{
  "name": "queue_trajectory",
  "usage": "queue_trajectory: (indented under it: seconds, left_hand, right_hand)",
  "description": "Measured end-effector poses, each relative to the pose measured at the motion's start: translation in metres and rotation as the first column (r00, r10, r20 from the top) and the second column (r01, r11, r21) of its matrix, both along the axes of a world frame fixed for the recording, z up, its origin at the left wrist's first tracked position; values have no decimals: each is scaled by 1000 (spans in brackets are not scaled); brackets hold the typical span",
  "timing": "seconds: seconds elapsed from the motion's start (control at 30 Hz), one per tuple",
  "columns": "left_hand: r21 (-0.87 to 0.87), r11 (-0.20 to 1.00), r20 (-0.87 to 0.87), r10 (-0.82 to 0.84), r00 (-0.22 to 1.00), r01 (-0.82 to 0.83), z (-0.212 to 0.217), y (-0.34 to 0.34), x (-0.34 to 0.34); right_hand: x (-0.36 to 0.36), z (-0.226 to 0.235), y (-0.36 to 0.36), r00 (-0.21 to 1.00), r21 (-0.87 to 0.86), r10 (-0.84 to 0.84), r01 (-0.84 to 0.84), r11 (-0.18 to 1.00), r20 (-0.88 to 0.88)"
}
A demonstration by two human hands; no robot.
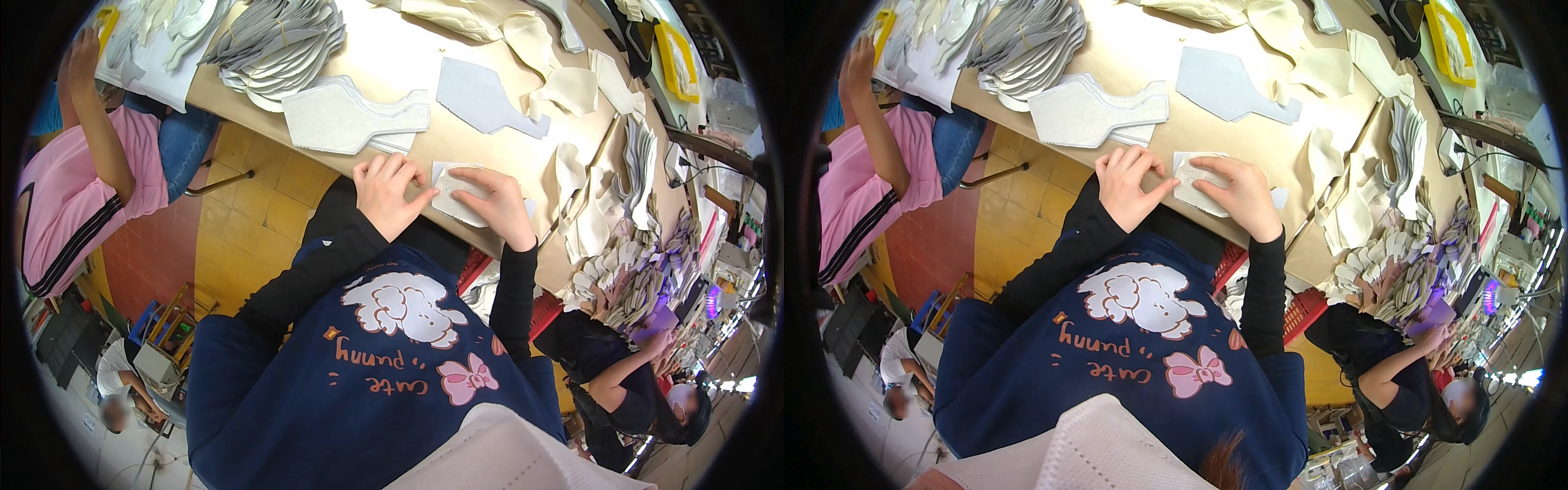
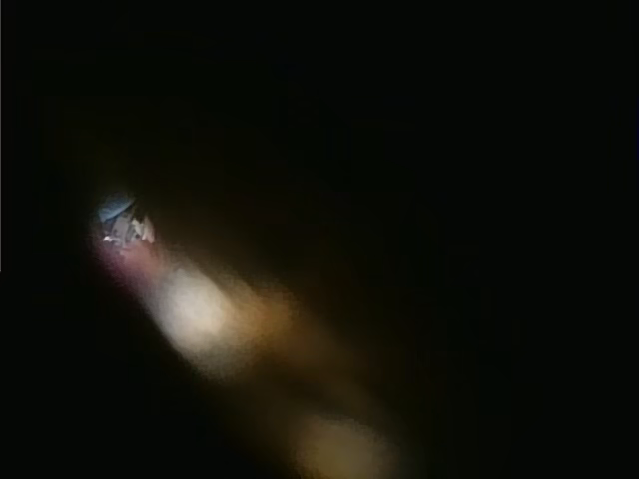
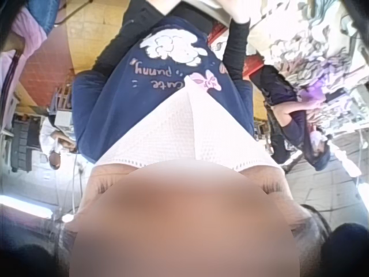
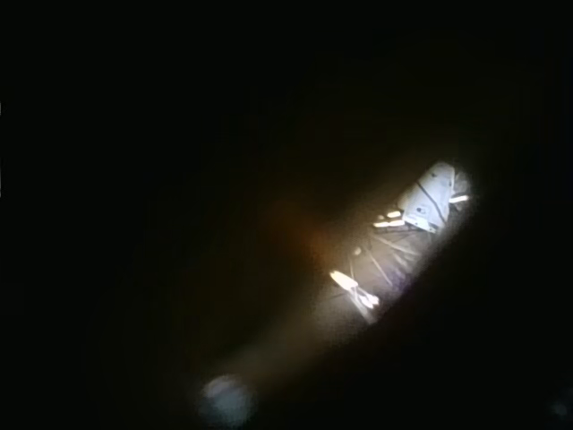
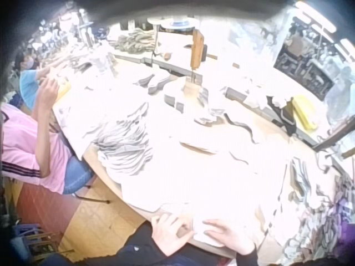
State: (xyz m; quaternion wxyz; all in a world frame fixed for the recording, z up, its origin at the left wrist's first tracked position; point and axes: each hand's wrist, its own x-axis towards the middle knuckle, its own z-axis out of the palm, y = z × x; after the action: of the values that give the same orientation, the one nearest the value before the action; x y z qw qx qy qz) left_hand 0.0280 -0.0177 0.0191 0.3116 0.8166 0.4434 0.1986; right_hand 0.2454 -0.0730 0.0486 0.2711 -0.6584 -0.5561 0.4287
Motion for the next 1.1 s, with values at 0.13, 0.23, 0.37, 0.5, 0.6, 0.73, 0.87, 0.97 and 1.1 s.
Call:
queue_trajectory:
  seconds: [0.13, 0.23, 0.37, 0.5, 0.6, 0.73, 0.87, 0.97, 1.1]
  left_hand:
    - [-18, 1000, 3, 11, 1000, -11, -1, 1, 1]
    - [-41, 999, 4, 18, 1000, -18, -1, 1, 1]
    - [-49, 999, 12, 23, 1000, -23, -1, 2, 1]
    - [-30, 999, 20, 20, 1000, -19, -1, 2, 2]
    - [-29, 999, 17, 28, 999, -28, -1, 2, 3]
    - [-36, 998, -3, 41, 999, -41, -1, 1, 4]
    - [-41, 998, -19, 49, 999, -50, -1, 1, 5]
    - [-42, 998, -15, 54, 998, -54, -1, 1, 6]
    - [-31, 997, -7, 72, 997, -72, -2, 1, 7]
  right_hand:
    - [-1, 2, 0, 1000, -53, -6, 6, 999, 10]
    - [-1, 2, 0, 1000, -42, -6, 6, 999, 8]
    - [0, 2, -1, 1000, -63, -14, 13, 998, -17]
    - [0, 2, -1, 1000, -54, -16, 15, 998, -15]
    - [-1, 2, 0, 1000, -50, -14, 13, 999, -11]
    - [0, 1, -1, 1000, -65, -14, 13, 998, -8]
    - [0, 0, -2, 1000, -68, -16, 16, 998, 4]
    - [-1, 0, -3, 1000, -71, -19, 19, 997, 10]
    - [-2, 0, -3, 1000, -68, -25, 26, 997, 9]
